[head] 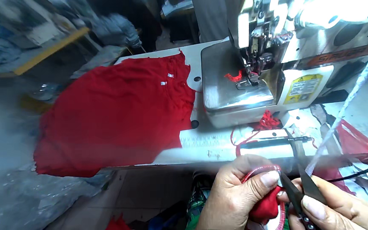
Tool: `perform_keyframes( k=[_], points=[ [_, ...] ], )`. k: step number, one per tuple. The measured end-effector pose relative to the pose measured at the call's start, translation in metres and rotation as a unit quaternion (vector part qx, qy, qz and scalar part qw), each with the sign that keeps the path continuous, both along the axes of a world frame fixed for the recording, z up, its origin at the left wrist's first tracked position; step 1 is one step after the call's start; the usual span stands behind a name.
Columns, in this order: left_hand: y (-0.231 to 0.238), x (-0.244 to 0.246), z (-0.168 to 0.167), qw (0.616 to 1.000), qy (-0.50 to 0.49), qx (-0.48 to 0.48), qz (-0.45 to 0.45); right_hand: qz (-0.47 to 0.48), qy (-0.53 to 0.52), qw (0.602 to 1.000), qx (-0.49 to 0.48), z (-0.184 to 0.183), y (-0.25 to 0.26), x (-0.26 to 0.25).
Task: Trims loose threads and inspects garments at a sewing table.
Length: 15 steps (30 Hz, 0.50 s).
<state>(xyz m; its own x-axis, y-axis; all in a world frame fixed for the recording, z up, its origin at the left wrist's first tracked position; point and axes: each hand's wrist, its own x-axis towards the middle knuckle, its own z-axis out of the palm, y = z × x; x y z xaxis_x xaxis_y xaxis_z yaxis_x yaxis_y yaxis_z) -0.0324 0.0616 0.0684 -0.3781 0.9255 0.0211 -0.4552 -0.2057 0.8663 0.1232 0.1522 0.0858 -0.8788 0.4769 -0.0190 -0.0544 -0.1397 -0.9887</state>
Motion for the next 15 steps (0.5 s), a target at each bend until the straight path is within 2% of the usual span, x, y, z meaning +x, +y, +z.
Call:
perform_keyframes(
  k=[4,15],
  points=[
    [-0.0003,0.0014,-0.0019,0.999,0.031,-0.014,0.017,0.024,-0.037,0.999,0.018,0.0055,0.0038,0.0049],
    [-0.0006,0.0017,-0.0013,0.997,0.068,0.005,0.030,0.006,-0.025,0.998,0.066,0.0073,0.0025,0.0089]
  ],
)
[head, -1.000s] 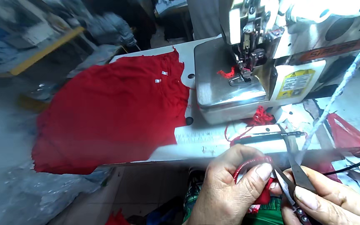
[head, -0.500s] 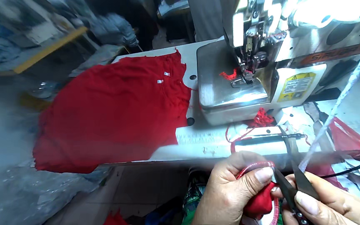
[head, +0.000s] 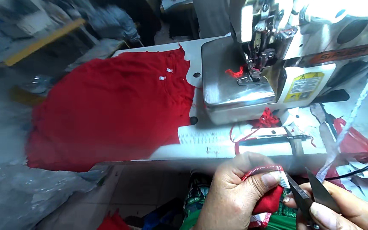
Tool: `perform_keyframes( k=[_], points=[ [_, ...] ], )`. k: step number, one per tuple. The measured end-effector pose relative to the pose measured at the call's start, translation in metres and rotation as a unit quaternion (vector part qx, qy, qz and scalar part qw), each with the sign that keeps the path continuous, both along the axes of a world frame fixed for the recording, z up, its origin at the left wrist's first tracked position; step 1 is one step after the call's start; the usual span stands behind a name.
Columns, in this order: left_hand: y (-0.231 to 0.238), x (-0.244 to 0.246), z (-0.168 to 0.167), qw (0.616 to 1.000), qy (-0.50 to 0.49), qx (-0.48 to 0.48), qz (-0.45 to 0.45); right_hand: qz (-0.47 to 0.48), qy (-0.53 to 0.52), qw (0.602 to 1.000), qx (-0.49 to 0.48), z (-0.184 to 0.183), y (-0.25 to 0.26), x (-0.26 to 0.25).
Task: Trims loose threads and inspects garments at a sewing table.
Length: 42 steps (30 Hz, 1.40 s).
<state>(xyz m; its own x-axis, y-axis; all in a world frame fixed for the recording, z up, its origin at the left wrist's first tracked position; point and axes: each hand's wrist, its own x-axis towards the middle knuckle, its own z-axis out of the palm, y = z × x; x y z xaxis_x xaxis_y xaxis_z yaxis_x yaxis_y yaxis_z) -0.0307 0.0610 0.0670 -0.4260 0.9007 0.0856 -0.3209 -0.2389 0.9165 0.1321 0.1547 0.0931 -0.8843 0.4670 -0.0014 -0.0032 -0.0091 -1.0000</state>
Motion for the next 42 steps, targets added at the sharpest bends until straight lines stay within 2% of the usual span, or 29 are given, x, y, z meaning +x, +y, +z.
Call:
perform_keyframes(
  k=[4,12,21,25,32,42],
  points=[
    [-0.0017,-0.0008,-0.0003,0.999,0.038,0.004,0.002,0.003,-0.008,1.000,-0.002,0.0003,0.0009,-0.0015],
    [-0.0014,-0.0007,-0.0015,0.999,0.052,0.006,0.008,0.008,-0.016,1.000,0.005,0.0002,0.0025,-0.0012],
    [-0.0010,-0.0035,-0.0093,0.988,0.145,0.037,0.029,-0.006,-0.013,0.999,-0.038,0.0011,0.0025,-0.0022],
    [-0.0018,-0.0029,-0.0097,0.992,0.125,0.014,0.028,-0.011,0.021,1.000,-0.018,-0.0010,0.0040,0.0002],
    [-0.0005,-0.0038,-0.0084,0.994,0.103,0.027,0.017,0.017,-0.019,1.000,0.013,0.0001,0.0052,0.0006],
    [-0.0002,-0.0039,-0.0082,0.993,0.113,0.025,0.019,0.027,-0.036,0.999,0.009,0.0006,0.0072,0.0011]
  ],
)
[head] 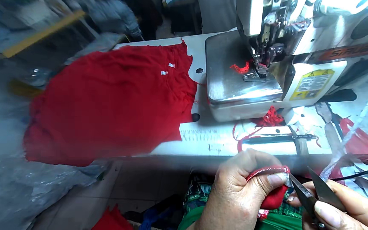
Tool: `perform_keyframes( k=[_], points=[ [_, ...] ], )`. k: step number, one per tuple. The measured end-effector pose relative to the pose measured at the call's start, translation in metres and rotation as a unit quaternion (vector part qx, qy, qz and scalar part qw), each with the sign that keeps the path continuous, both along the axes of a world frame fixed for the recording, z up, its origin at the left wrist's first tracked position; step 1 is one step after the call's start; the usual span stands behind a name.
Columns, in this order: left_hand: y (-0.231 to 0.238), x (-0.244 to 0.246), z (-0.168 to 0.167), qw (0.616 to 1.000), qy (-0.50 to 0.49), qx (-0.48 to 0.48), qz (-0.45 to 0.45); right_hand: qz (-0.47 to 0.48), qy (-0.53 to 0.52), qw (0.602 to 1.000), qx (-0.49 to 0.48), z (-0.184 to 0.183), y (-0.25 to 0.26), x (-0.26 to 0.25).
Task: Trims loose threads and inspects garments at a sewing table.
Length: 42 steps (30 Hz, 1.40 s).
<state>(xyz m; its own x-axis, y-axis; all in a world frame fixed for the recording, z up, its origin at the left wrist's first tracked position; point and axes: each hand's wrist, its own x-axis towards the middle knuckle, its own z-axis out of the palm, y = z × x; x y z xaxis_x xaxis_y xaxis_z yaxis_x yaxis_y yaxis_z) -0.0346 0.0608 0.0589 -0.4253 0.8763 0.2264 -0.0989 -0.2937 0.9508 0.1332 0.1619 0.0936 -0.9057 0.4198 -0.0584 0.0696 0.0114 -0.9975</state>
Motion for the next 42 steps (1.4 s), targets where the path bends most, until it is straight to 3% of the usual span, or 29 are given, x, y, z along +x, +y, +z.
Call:
perform_keyframes(
  k=[19,32,42],
  points=[
    [-0.001,-0.002,-0.002,0.999,0.046,0.005,0.018,-0.007,0.004,1.000,-0.018,-0.003,-0.003,-0.003],
    [-0.003,0.004,0.007,0.999,-0.008,-0.032,0.026,-0.072,0.086,0.980,0.167,-0.028,-0.016,-0.003],
    [-0.001,0.002,-0.001,0.999,0.048,-0.012,0.006,-0.029,0.021,0.997,0.062,-0.014,-0.004,-0.002]
  ],
)
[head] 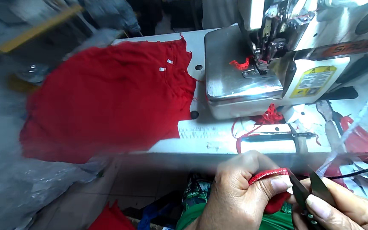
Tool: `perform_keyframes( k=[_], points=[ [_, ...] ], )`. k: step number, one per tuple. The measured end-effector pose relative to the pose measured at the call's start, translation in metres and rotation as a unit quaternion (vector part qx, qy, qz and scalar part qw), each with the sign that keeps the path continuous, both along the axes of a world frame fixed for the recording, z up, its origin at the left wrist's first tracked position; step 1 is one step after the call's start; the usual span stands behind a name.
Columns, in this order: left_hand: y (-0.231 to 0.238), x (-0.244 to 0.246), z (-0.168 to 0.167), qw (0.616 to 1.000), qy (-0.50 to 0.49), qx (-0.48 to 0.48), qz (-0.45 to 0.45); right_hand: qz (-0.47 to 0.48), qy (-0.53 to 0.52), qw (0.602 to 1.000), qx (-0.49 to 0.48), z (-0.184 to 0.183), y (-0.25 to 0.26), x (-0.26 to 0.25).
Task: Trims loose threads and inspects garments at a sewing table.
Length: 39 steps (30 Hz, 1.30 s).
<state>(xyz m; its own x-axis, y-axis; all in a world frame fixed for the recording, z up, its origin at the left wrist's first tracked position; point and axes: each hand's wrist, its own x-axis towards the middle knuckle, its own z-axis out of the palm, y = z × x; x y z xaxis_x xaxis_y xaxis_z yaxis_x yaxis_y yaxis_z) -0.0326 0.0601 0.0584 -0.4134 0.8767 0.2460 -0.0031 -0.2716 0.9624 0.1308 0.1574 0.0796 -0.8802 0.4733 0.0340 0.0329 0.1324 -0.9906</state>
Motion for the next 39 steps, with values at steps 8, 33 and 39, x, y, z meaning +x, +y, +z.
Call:
perform_keyframes(
  k=[8,33,39],
  points=[
    [0.002,0.009,0.002,0.997,-0.082,0.007,-0.004,-0.088,0.124,0.983,0.106,-0.030,-0.016,-0.005],
    [0.005,-0.001,-0.003,0.998,0.045,0.010,-0.033,-0.067,0.068,0.995,-0.018,-0.020,0.002,-0.004],
    [0.004,0.003,-0.006,0.999,0.004,0.023,-0.035,-0.079,0.132,0.987,-0.041,-0.032,-0.009,-0.005]
  ],
)
